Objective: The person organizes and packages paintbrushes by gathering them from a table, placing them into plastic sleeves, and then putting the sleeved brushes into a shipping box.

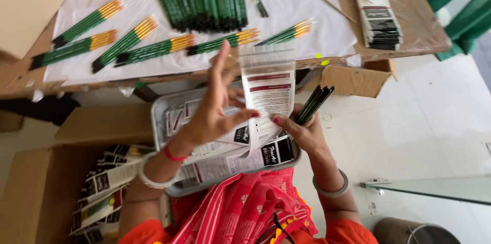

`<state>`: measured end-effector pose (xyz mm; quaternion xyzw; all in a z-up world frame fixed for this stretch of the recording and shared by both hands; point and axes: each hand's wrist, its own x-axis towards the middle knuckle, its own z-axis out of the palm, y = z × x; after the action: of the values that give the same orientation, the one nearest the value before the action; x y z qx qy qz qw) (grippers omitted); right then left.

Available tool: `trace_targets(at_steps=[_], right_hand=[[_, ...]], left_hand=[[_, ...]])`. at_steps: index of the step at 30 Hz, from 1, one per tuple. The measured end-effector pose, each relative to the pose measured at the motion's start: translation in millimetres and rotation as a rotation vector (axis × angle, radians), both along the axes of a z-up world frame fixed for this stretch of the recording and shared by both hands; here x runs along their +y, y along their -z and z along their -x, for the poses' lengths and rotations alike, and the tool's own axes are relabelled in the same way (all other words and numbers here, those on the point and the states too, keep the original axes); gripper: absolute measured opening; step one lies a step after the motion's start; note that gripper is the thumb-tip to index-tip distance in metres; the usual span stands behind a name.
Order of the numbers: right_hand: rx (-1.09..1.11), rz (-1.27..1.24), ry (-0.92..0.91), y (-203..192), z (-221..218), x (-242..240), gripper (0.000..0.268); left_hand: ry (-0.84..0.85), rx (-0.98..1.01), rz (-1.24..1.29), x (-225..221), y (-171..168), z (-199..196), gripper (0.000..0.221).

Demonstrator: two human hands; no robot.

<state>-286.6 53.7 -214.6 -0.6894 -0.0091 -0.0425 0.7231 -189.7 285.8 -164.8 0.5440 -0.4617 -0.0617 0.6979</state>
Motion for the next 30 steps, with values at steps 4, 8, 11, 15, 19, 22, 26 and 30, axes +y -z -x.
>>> trace_targets(at_steps=[4,8,11,15,19,22,26,30], right_hand=[[0.157,0.05,-0.025,61.7,-2.5,33.4,0.024],[0.14,0.189,-0.136,79.4,-6.3,46.6,0.025],[0.125,0.116,-0.241,45.2,-16.2,55.6,0.027],[0.024,-0.081,-0.162,41.3,-37.9,51.8,0.026],[-0.263,0.162,-0.023,36.7,-51.7,52.3,0.016],[-0.324,0.259,-0.04,25.1,-58.7,60.0,0.019],[-0.335,0.211,-0.018,15.2,-67.4,54.6,0.022],[-0.315,-0.329,-0.148,-41.3,-59.0,68.3,0.039]], left_hand=[[-0.438,-0.152,-0.159,11.8,77.5,37.1,0.086],[-0.373,-0.02,-0.17,30.6,87.7,40.4,0.052],[-0.383,0.086,-0.114,35.1,106.5,43.7,0.044],[-0.384,0.095,-0.08,37.6,84.0,48.6,0.047],[-0.317,0.005,-0.266,51.9,45.1,49.9,0.053],[-0.295,-0.124,-0.473,65.4,44.4,42.3,0.044],[-0.302,-0.306,-0.554,73.7,52.4,31.5,0.031],[-0.348,-0.279,-0.699,72.0,22.5,22.4,0.035]])
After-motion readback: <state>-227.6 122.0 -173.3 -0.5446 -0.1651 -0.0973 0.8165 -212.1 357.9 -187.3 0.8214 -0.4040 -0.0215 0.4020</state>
